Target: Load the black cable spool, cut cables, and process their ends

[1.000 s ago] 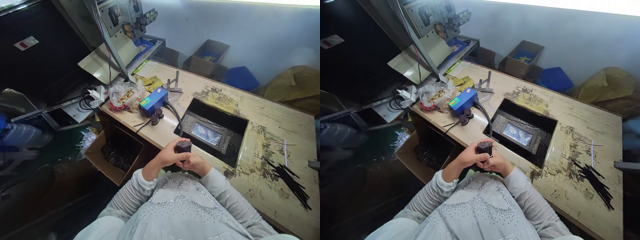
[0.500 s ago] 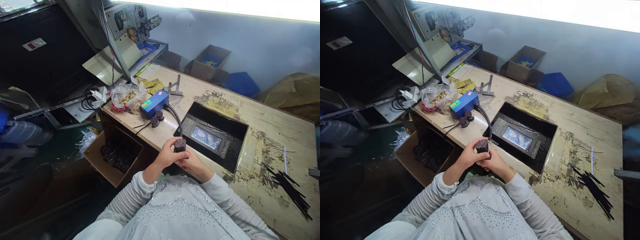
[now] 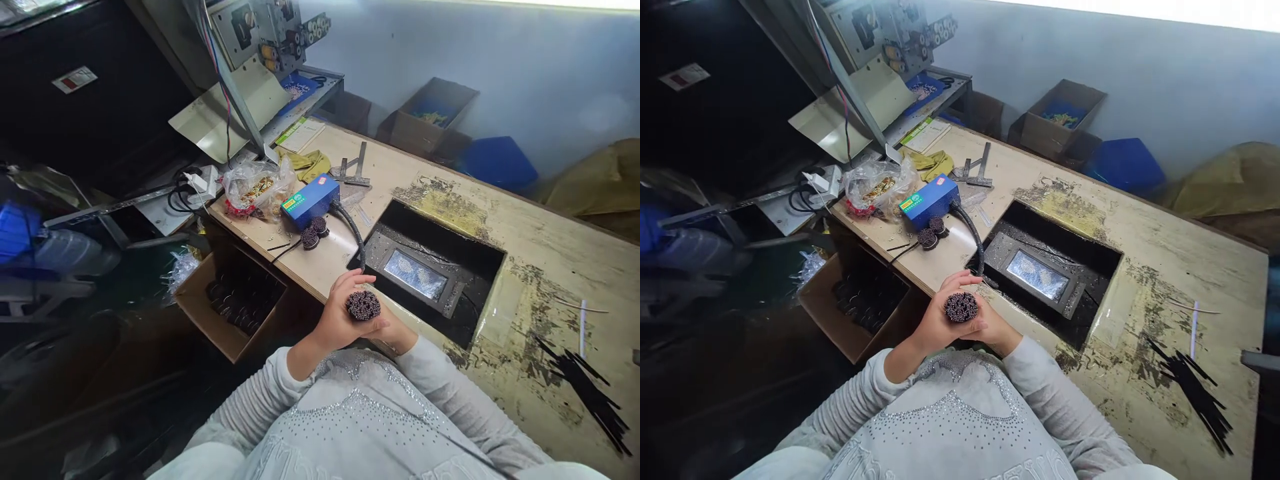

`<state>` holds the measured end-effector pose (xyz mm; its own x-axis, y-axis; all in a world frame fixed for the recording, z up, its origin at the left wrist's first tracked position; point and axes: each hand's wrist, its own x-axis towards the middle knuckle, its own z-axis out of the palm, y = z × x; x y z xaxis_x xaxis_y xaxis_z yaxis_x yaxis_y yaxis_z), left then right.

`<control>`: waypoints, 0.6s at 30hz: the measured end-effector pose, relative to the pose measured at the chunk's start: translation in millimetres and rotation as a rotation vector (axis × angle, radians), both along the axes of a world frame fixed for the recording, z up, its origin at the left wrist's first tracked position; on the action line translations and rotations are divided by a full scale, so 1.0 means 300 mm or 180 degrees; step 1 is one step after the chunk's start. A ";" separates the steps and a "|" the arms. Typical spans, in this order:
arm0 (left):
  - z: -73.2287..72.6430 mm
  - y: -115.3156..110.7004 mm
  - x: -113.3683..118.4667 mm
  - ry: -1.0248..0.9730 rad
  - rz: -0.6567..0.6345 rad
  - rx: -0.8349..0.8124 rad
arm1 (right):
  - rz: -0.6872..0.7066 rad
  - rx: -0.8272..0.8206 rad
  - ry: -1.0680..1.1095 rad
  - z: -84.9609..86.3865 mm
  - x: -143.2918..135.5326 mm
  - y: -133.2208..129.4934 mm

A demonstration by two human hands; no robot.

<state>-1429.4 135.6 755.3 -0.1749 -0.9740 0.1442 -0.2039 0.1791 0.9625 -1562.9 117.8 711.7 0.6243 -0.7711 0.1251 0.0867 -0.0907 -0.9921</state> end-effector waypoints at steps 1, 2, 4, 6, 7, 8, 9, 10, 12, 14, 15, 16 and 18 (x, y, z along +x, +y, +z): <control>0.001 0.001 -0.004 -0.0018 0.0058 0.0021 | 0.0034 0.0007 -0.0042 -0.001 0.001 -0.004; 0.003 0.003 -0.008 -0.0027 0.0117 0.0048 | 0.0068 0.0025 -0.0061 -0.005 0.000 -0.007; 0.006 0.006 -0.015 -0.0037 0.0228 0.0103 | 0.0140 0.0064 -0.0027 -0.019 -0.005 -0.013; 0.009 0.010 -0.023 -0.0057 0.0330 0.0144 | 0.0183 0.0083 0.0025 -0.035 -0.010 -0.015; 0.010 0.012 -0.027 -0.0067 0.0384 0.0162 | 0.0186 0.0102 0.0026 -0.043 -0.012 -0.015; 0.011 0.015 -0.032 -0.0075 0.0445 0.0188 | 0.0178 0.0142 0.0005 -0.049 -0.012 -0.013; 0.011 0.017 -0.036 -0.0080 0.0515 0.0229 | 0.0165 0.0211 -0.0029 -0.055 -0.012 -0.010; 0.010 0.019 -0.040 -0.0081 0.0601 0.0286 | 0.0152 0.0317 -0.0067 -0.060 -0.010 -0.006; 0.004 0.020 -0.042 -0.0077 0.0803 0.0436 | 0.0108 0.0742 -0.0152 -0.071 -0.006 0.005; -0.006 0.018 -0.034 0.0011 0.0929 0.0635 | 0.0221 0.1464 -0.0281 -0.083 0.001 0.014; -0.013 0.018 -0.025 0.0121 0.0907 0.0794 | 0.0392 0.1870 -0.0362 -0.089 0.004 0.017; -0.019 0.018 -0.014 0.0260 0.0810 0.1014 | 0.0632 0.2259 -0.0452 -0.095 0.008 0.018; -0.030 0.022 0.013 0.0512 0.0534 0.1538 | 0.1214 0.2852 -0.0648 -0.105 0.017 0.015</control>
